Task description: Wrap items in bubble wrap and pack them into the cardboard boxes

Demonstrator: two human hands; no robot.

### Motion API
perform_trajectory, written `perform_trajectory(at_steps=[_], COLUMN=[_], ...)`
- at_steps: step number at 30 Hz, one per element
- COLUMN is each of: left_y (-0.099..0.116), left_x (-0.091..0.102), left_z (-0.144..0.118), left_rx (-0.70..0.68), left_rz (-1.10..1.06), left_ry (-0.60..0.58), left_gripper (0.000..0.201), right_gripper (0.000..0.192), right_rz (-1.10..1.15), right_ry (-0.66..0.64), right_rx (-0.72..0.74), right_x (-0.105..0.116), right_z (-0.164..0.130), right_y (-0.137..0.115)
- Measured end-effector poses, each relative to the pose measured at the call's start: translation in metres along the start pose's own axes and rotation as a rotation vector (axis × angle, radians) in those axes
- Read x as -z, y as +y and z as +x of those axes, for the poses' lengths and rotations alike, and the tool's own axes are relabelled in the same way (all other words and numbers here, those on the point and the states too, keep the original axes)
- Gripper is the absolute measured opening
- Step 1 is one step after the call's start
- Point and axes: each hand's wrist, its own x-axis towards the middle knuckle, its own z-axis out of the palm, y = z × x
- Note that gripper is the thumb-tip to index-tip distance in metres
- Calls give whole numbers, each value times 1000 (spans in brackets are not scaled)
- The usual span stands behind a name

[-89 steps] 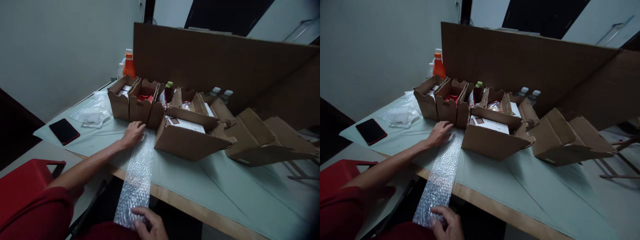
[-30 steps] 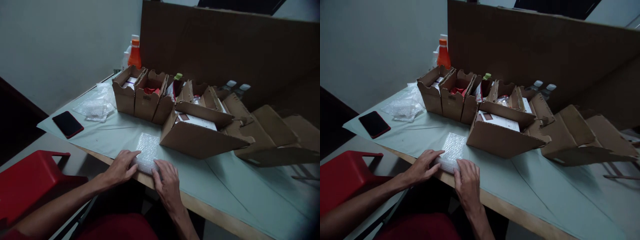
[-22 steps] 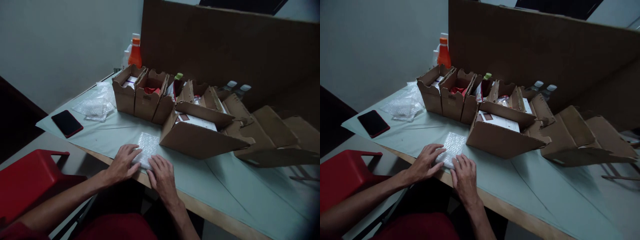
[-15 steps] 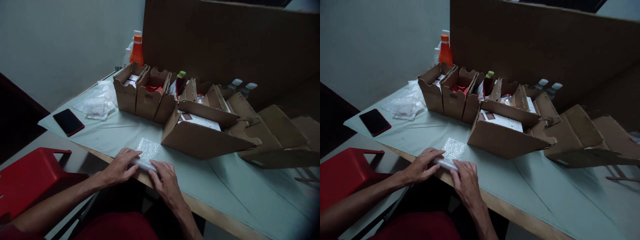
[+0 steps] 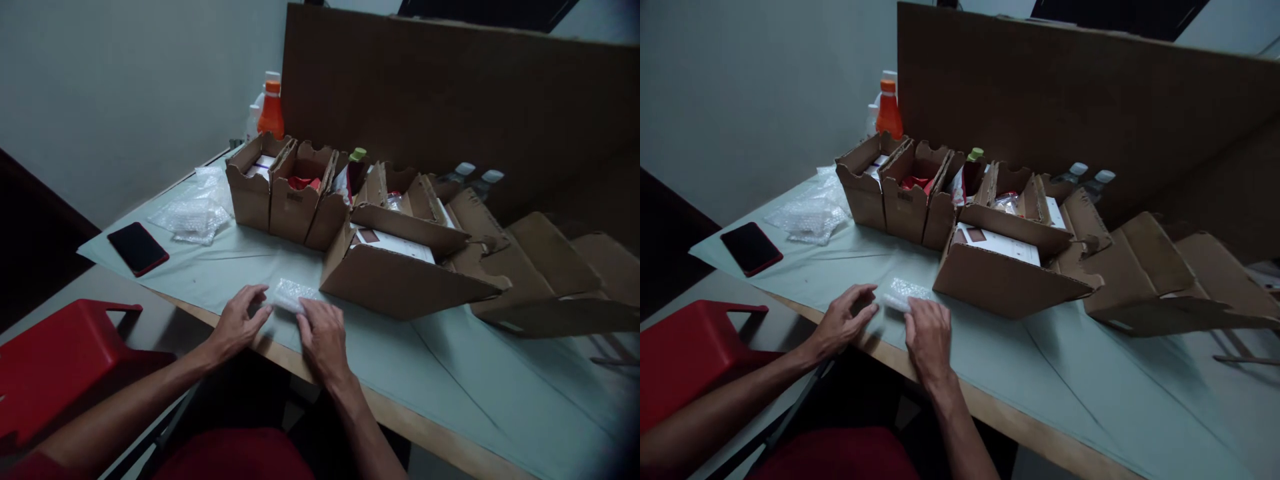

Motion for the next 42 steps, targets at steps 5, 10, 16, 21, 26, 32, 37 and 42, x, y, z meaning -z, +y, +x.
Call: perform_trajectory(at_steps=[5, 10, 16, 21, 26, 32, 37, 42], left_y=[22, 38, 48, 57, 62, 59, 45, 35], left_x=[-9, -35, -33, -39, -50, -63, -103, -116], left_z=[-21, -24, -30, -35, -22, 39, 76, 76], left_rx=[319, 273, 125, -53, -81, -76, -35, -48], left_rz=[-585, -766, -368, -174, -204, -301, -331, -226], left_ry=[-241, -289, -401, -602, -709, -108, 162, 102], left_gripper=[47, 40, 24, 27, 32, 26, 32, 29], right_gripper=[26, 30, 68, 40, 15, 33, 36, 33], right_rz=[326, 665, 567, 507, 263, 36, -157, -768], right_ry=[37, -75, -96, -320, -308, 286, 481, 36], right_rx=[-299, -421, -444, -302, -290, -309, -358, -521], right_x=[9, 18, 56, 92, 131, 249, 286, 266], right_z=[-12, -35, -48, -48, -52, -23, 40, 87], right_y=[-8, -15, -9, -10, 8, 36, 76, 91])
